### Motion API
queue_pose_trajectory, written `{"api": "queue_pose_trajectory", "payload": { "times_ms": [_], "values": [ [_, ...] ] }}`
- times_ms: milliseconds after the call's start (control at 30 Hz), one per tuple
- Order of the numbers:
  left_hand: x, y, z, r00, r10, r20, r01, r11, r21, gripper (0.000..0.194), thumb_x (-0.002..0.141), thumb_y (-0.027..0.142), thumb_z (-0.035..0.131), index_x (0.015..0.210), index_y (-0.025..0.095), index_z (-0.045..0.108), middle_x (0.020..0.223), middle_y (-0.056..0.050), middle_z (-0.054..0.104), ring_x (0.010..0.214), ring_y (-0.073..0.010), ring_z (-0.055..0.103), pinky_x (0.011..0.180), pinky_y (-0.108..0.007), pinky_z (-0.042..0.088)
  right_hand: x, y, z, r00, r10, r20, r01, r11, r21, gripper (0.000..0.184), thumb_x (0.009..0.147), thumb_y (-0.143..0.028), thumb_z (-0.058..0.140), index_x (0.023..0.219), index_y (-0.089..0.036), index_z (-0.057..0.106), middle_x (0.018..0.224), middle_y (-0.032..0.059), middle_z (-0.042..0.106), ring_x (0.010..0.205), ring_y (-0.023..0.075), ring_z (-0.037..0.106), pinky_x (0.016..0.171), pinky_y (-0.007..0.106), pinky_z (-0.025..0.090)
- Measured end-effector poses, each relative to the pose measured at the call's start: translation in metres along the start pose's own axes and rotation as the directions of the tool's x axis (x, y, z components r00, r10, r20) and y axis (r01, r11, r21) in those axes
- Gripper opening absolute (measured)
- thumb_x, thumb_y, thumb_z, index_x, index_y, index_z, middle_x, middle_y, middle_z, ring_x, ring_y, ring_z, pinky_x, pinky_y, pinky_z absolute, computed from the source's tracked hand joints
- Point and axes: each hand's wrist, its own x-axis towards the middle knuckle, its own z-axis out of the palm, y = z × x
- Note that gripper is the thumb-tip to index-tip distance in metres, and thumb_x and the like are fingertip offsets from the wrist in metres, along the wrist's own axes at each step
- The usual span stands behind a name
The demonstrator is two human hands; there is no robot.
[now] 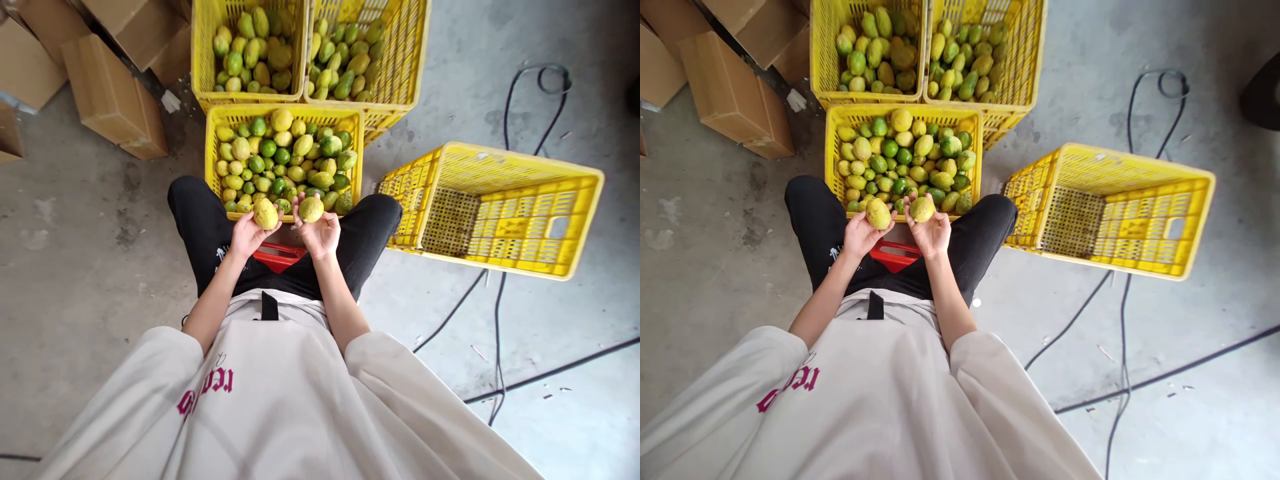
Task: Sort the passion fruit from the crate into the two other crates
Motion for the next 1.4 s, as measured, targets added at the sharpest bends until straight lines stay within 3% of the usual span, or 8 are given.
{"api": "queue_pose_trajectory", "payload": {
  "times_ms": [200, 400, 567, 700, 800, 900, 1200, 1400],
  "values": [
    [0.010, -0.007, -0.007, 0.994, -0.084, -0.071, 0.091, 0.991, 0.097, 0.007, 0.102, 0.024, 0.067, 0.105, 0.017, 0.070, 0.088, -0.005, 0.077, 0.074, -0.0176, 0.076, 0.071, -0.028, 0.061, 0.015, 0.005, -0.011, 0.967, 0.135, -0.215, -0.126, 0.990, 0.056, 0.015, 0.104, -0.027, 0.057, 0.106, -0.031, 0.072, 0.105, 0.0006, 0.080, 0.094, 0.0166, 0.076, 0.065, 0.022, 0.064],
    [0.023, -0.018, -0.016, 0.923, -0.170, -0.346, 0.255, 0.942, 0.217, 0.017, 0.091, 0.014, 0.081, 0.098, 0.018, 0.067, 0.072, 0.000, 0.070, 0.056, -0.0143, 0.069, 0.057, -0.024, 0.058, 0.027, 0.015, -0.040, 0.722, 0.299, -0.624, -0.399, 0.917, -0.022, 0.017, 0.103, -0.033, 0.056, 0.088, -0.027, 0.062, 0.081, 0.0009, 0.068, 0.071, 0.0180, 0.066, 0.050, 0.022, 0.056],
    [0.028, -0.017, -0.020, 0.911, -0.113, -0.397, 0.188, 0.970, 0.154, 0.024, 0.087, 0.014, 0.087, 0.093, 0.018, 0.064, 0.069, 0.001, 0.068, 0.053, -0.0117, 0.068, 0.052, -0.020, 0.057, 0.044, 0.004, -0.024, 0.855, 0.190, -0.483, -0.316, 0.929, -0.194, 0.015, 0.098, -0.036, 0.056, 0.086, -0.028, 0.057, 0.074, -0.0022, 0.062, 0.066, 0.0185, 0.063, 0.053, 0.028, 0.060],
    [0.032, -0.016, -0.024, 0.906, -0.080, -0.416, 0.139, 0.984, 0.115, 0.030, 0.084, 0.015, 0.089, 0.091, 0.019, 0.061, 0.070, 0.003, 0.067, 0.054, -0.0103, 0.067, 0.055, -0.019, 0.058, 0.072, -0.033, 0.043, 0.930, 0.072, -0.360, -0.128, 0.983, -0.132, 0.021, 0.105, -0.042, 0.050, 0.091, -0.029, 0.059, 0.073, -0.0036, 0.064, 0.074, 0.0169, 0.068, 0.069, 0.029, 0.066],
    [0.036, -0.019, -0.028, 0.896, -0.078, -0.438, 0.134, 0.986, 0.099, 0.031, 0.083, 0.013, 0.089, 0.090, 0.019, 0.059, 0.070, 0.004, 0.065, 0.052, -0.0105, 0.066, 0.054, -0.020, 0.058, 0.081, -0.063, 0.102, 0.996, -0.019, -0.082, 0.019, 1.000, 0.004, 0.044, 0.114, -0.052, 0.033, 0.111, -0.024, 0.066, 0.093, 0.0032, 0.077, 0.103, 0.0145, 0.077, 0.089, 0.027, 0.066],
    [0.039, -0.020, -0.029, 0.892, -0.087, -0.443, 0.139, 0.987, 0.085, 0.023, 0.089, 0.012, 0.083, 0.090, 0.018, 0.061, 0.072, 0.001, 0.066, 0.054, -0.0123, 0.067, 0.054, -0.021, 0.058, 0.076, -0.073, 0.129, 0.952, -0.177, 0.249, 0.148, 0.980, 0.134, 0.049, 0.117, -0.047, 0.027, 0.123, -0.025, 0.070, 0.112, 0.0039, 0.083, 0.117, 0.0149, 0.077, 0.097, 0.033, 0.068],
    [0.023, -0.007, -0.011, 0.901, -0.155, -0.405, 0.169, 0.986, -0.001, 0.022, 0.110, 0.025, 0.046, 0.096, 0.019, 0.062, 0.077, -0.005, 0.066, 0.062, -0.0175, 0.065, 0.059, -0.028, 0.060, 0.066, -0.018, -0.008, 0.998, 0.028, -0.057, -0.032, 0.997, -0.066, 0.035, 0.107, -0.023, 0.043, 0.120, -0.025, 0.075, 0.114, 0.0017, 0.086, 0.099, 0.0106, 0.082, 0.083, 0.024, 0.066],
    [0.035, 0.051, 0.059, 0.993, -0.021, -0.118, 0.005, 0.992, -0.128, 0.029, 0.112, 0.040, 0.042, 0.122, 0.024, 0.064, 0.101, -0.009, 0.072, 0.103, -0.0246, 0.075, 0.089, -0.038, 0.066, 0.078, -0.023, -0.053, 0.962, 0.032, -0.273, -0.053, 0.996, -0.068, 0.034, 0.100, -0.011, 0.046, 0.115, -0.025, 0.073, 0.099, 0.0003, 0.085, 0.084, 0.0113, 0.081, 0.078, 0.023, 0.065]
  ]
}}
